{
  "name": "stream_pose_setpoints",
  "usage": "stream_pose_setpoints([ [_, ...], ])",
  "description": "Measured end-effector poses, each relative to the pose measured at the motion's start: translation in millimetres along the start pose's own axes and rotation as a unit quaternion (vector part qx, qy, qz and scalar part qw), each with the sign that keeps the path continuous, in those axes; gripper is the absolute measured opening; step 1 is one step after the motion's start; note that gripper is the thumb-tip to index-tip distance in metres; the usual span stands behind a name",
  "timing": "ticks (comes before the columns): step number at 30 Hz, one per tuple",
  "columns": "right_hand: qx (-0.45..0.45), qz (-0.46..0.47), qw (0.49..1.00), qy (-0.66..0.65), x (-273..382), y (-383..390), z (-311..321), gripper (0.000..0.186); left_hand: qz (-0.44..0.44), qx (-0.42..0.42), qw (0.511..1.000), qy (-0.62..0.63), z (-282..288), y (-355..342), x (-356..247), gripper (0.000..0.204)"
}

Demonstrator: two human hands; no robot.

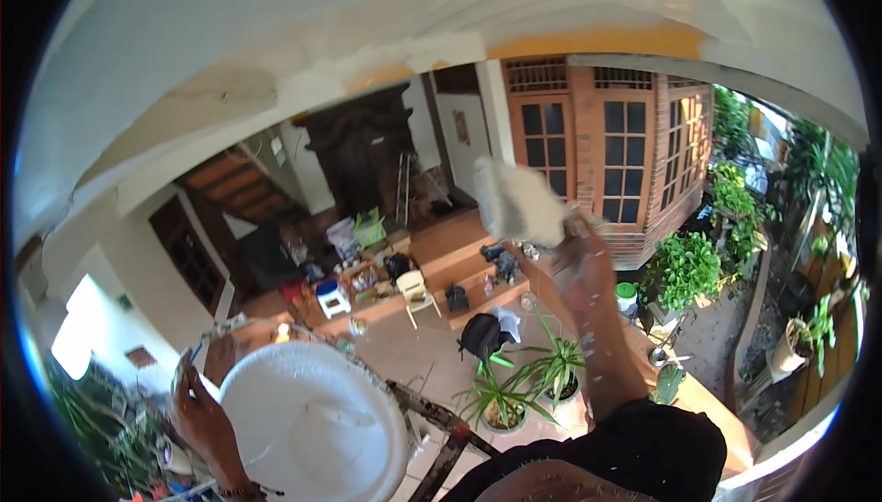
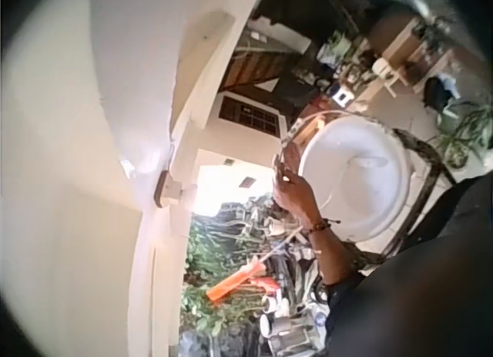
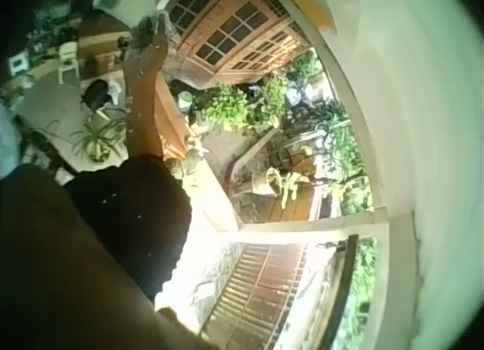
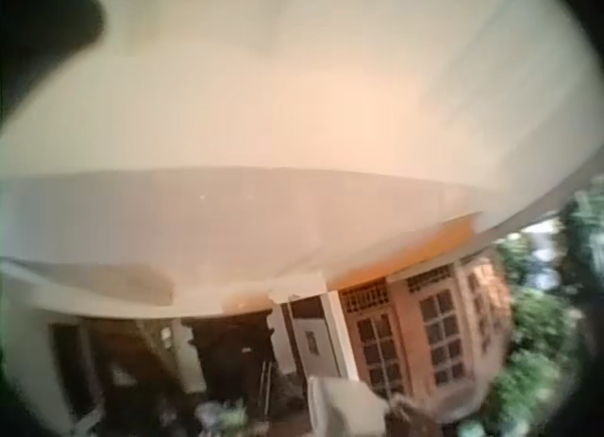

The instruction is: The recorder is painting the beams of an outdoor ceiling with white paint using a brush while standing on a ladder.

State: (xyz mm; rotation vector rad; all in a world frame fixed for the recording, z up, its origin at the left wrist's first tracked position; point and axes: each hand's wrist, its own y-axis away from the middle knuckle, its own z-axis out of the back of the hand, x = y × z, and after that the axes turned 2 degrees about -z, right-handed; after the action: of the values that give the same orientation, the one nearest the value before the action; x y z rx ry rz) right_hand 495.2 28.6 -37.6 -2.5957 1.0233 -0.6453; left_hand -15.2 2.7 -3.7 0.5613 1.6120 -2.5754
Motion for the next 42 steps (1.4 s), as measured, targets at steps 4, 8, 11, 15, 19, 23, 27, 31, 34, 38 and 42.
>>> stream_pose_setpoints([
  [4, 0.040, 0.317, 0.945, 0.073, 134, -41, 9, 0.022, -0.024, -0.001, 1.000, -0.003, -11, -3, 13, 0.027],
  [8, -0.023, 0.637, 0.737, 0.223, 260, -58, -27, 0.024, 0.050, 0.082, 0.993, -0.064, 19, -1, -52, 0.031],
  [11, 0.018, 0.698, 0.676, 0.237, 318, -59, -87, 0.024, 0.023, 0.055, 0.996, -0.064, 19, 3, -41, 0.031],
  [15, -0.186, 0.721, 0.382, 0.547, 375, -86, -140, 0.026, 0.045, 0.043, 0.995, -0.082, 15, 5, -29, 0.033],
  [19, -0.073, 0.813, 0.286, 0.502, 410, -147, -170, 0.018, 0.040, 0.041, 0.996, -0.066, 13, 1, -36, 0.034],
  [23, -0.052, 0.736, 0.367, 0.566, 364, -135, -211, 0.024, 0.040, 0.051, 0.996, -0.065, 15, 0, -41, 0.036],
  [27, 0.010, 0.721, 0.370, 0.586, 298, -88, -255, 0.023, 0.025, 0.044, 0.996, -0.077, 21, 4, -33, 0.037],
  [31, 0.042, 0.726, 0.348, 0.591, 310, -33, -277, 0.023, -0.003, 0.040, 0.999, -0.036, 7, 1, -31, 0.038],
  [34, 0.062, 0.697, 0.467, 0.541, 328, -67, -254, 0.022, 0.004, 0.031, 0.998, -0.057, 16, 4, -32, 0.038],
  [38, -0.101, 0.778, 0.310, 0.537, 388, -129, -212, 0.022, 0.030, 0.051, 0.997, -0.051, 16, 2, -41, 0.038],
  [42, -0.089, 0.734, 0.346, 0.577, 386, -154, -195, 0.025, 0.021, 0.051, 0.996, -0.064, 11, 0, -28, 0.037],
])
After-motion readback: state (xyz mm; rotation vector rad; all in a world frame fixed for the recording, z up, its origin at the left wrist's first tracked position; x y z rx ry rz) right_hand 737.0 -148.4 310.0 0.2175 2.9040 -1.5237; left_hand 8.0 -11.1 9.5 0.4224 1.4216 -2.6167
